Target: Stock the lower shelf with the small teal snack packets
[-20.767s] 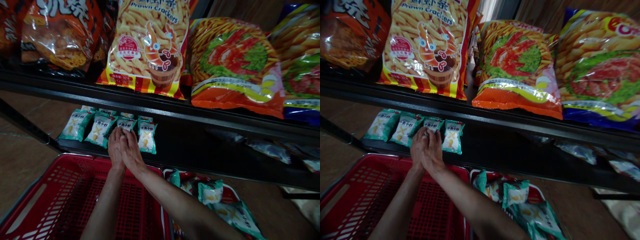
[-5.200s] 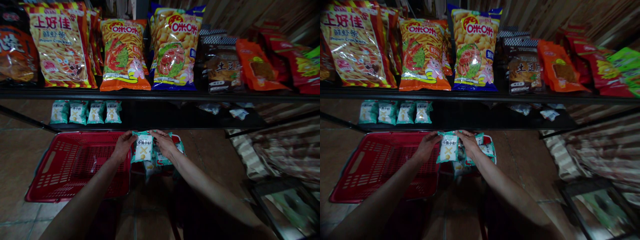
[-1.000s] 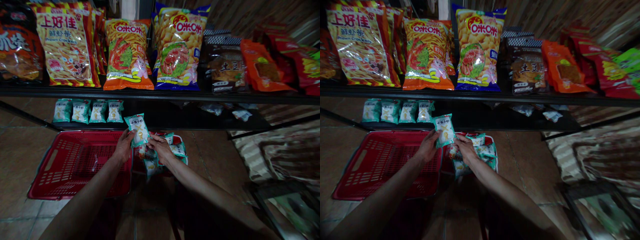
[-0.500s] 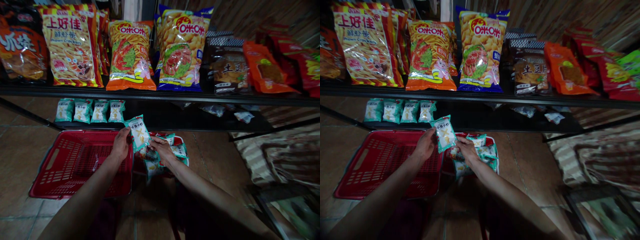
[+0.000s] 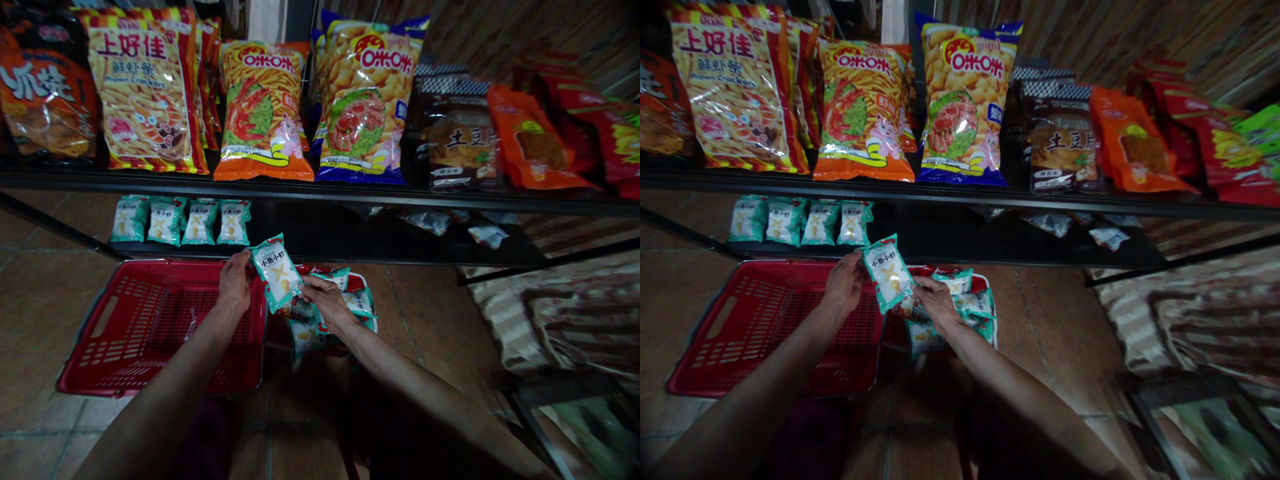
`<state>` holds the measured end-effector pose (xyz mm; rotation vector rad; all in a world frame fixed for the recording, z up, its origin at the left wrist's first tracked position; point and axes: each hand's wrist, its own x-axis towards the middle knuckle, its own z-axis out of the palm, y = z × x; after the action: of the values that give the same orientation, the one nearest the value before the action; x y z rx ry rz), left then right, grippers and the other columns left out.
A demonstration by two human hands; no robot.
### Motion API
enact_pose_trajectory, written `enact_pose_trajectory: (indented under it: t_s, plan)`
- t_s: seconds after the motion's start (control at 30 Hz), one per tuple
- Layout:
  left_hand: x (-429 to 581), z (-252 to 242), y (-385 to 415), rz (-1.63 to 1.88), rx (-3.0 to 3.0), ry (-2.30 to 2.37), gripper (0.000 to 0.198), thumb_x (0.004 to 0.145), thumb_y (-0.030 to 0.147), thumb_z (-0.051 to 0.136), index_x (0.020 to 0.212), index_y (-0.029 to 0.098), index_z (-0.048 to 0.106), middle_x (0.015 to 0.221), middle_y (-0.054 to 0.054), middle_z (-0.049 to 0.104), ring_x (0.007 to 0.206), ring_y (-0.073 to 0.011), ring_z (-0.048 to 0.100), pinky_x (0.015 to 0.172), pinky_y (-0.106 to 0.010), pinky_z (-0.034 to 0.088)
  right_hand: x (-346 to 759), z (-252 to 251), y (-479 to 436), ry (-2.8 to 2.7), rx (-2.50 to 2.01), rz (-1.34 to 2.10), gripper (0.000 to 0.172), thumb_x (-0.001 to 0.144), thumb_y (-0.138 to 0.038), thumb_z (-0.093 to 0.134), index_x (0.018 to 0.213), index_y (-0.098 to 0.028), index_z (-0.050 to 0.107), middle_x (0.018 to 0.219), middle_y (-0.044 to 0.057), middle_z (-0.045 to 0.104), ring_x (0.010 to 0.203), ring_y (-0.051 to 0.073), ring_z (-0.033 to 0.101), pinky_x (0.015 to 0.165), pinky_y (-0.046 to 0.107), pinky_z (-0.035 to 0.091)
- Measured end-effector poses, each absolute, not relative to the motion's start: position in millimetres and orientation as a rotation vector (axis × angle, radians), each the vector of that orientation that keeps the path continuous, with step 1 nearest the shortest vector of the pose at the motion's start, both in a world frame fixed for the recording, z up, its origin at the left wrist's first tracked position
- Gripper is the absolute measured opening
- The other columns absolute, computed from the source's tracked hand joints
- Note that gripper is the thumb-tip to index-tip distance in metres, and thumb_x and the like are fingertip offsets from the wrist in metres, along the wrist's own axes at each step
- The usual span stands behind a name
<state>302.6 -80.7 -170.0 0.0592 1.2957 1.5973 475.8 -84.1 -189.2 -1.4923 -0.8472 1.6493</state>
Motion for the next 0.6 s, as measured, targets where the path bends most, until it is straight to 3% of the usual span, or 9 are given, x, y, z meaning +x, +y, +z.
enact_pose_trajectory:
  t_s: [0.13, 0.3, 0.6]
  plan:
    - [299.1, -168.5, -77.0, 1.605, -0.046, 1.318, 0.011, 0.069, 0.018, 0.064, 0.065, 0.017, 0.054, 0.057, 0.005, 0.058, 0.053, -0.0090, 0.054, 0.055, -0.022, 0.040, 477.2, -192.4, -85.9, -0.927, -1.451, 1.638, 0.036, 0.051, -0.036, 0.078, 0.082, -0.018, 0.074, 0.061, 0.000, 0.067, 0.053, 0.011, 0.054, 0.057, 0.026, 0.043]
    - [294.2, -165.7, -72.3, 1.583, -0.120, 1.282, 0.012, 0.076, 0.014, 0.057, 0.064, 0.017, 0.053, 0.057, 0.004, 0.057, 0.053, -0.0081, 0.053, 0.054, -0.020, 0.041, 476.4, -190.4, -88.0, -0.953, -1.422, 1.648, 0.034, 0.054, -0.034, 0.076, 0.084, -0.018, 0.074, 0.058, -0.001, 0.066, 0.054, 0.010, 0.054, 0.059, 0.025, 0.042]
    - [296.5, -168.4, -77.2, 1.395, 0.009, 1.158, 0.015, 0.080, 0.032, 0.059, 0.082, 0.017, 0.061, 0.079, -0.005, 0.065, 0.068, -0.0142, 0.061, 0.062, -0.026, 0.049, 475.4, -191.9, -85.9, -0.716, -1.411, 1.660, 0.032, 0.051, -0.030, 0.079, 0.080, -0.017, 0.073, 0.062, 0.000, 0.066, 0.053, 0.009, 0.055, 0.053, 0.023, 0.043]
